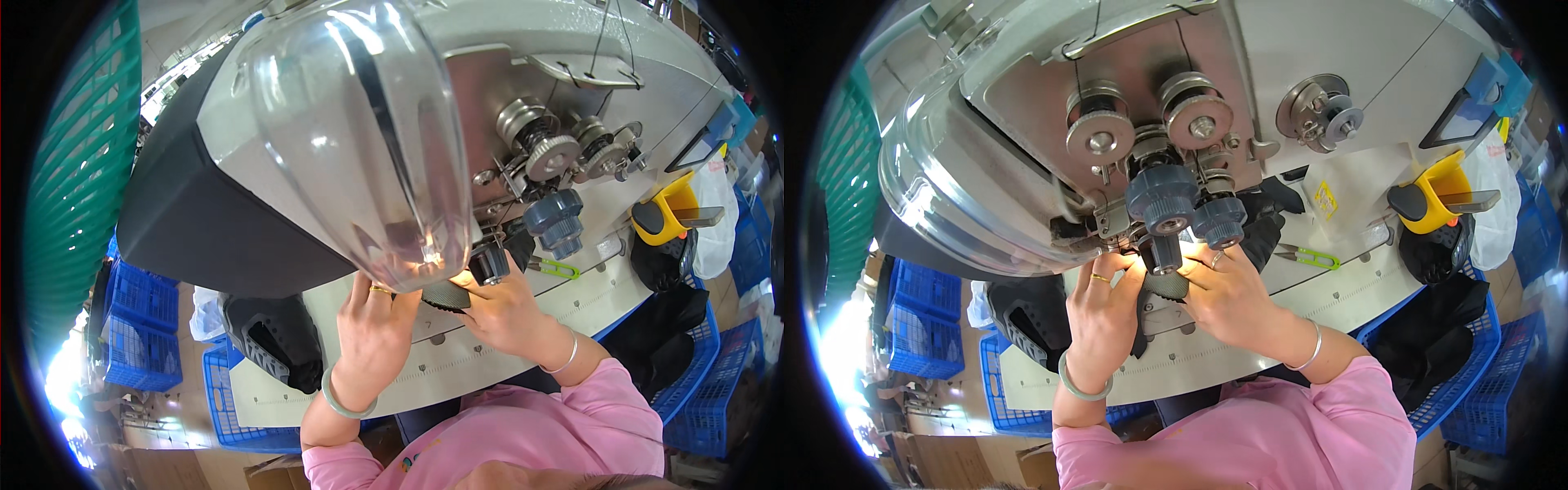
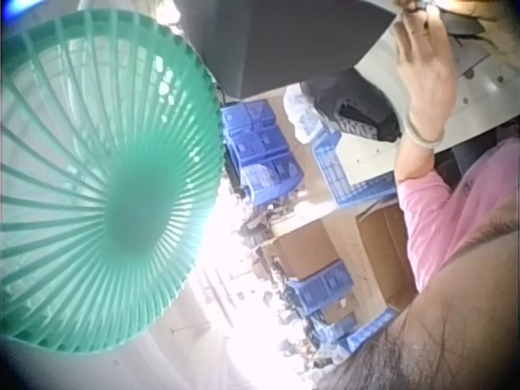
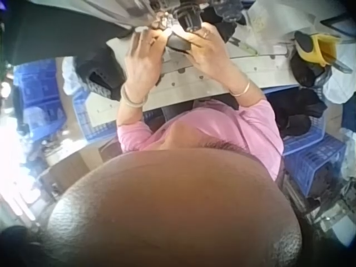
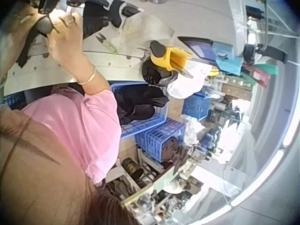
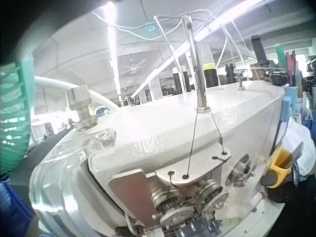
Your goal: Use a sewing machine to stitch together components of a shoe upper and trim excess material with scissors.
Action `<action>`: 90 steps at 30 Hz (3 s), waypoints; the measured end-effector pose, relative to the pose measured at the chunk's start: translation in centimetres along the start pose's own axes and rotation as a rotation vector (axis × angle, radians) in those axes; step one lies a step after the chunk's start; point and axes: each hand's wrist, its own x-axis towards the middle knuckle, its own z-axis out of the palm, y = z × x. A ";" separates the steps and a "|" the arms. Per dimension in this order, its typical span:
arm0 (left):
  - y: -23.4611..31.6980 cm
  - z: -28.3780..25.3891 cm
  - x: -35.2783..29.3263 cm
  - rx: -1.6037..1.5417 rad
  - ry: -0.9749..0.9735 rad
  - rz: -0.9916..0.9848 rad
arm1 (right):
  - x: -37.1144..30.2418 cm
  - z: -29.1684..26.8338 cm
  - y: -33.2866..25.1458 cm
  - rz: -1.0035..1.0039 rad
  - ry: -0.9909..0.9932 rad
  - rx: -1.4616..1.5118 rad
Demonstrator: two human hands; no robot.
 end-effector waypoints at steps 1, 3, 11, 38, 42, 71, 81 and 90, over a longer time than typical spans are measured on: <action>0.0 0.0 0.1 -0.004 0.007 0.001 | 0.0 0.0 -0.1 0.000 0.000 -0.002; -0.2 -0.1 0.1 0.008 -0.012 0.001 | 0.0 0.3 -0.2 0.003 0.003 -0.040; -0.8 -0.1 0.0 0.013 -0.027 0.072 | -0.5 1.1 -0.4 0.015 0.014 -0.034; -0.7 -0.3 0.0 -0.060 -0.015 0.029 | -0.8 0.4 0.1 0.076 -0.039 0.111; -0.5 -0.3 0.1 -0.028 -0.014 0.035 | -0.2 -0.3 -0.1 0.062 -0.062 0.081; -0.4 -0.5 0.4 0.051 0.021 0.140 | -0.3 0.4 0.5 0.034 -0.023 -0.003; -0.8 1.7 0.6 -0.207 0.265 -0.167 | 1.2 0.5 1.4 0.103 -0.073 0.263; -1.6 0.1 0.3 -0.037 0.144 0.191 | 0.7 -0.6 1.1 0.041 -0.171 0.162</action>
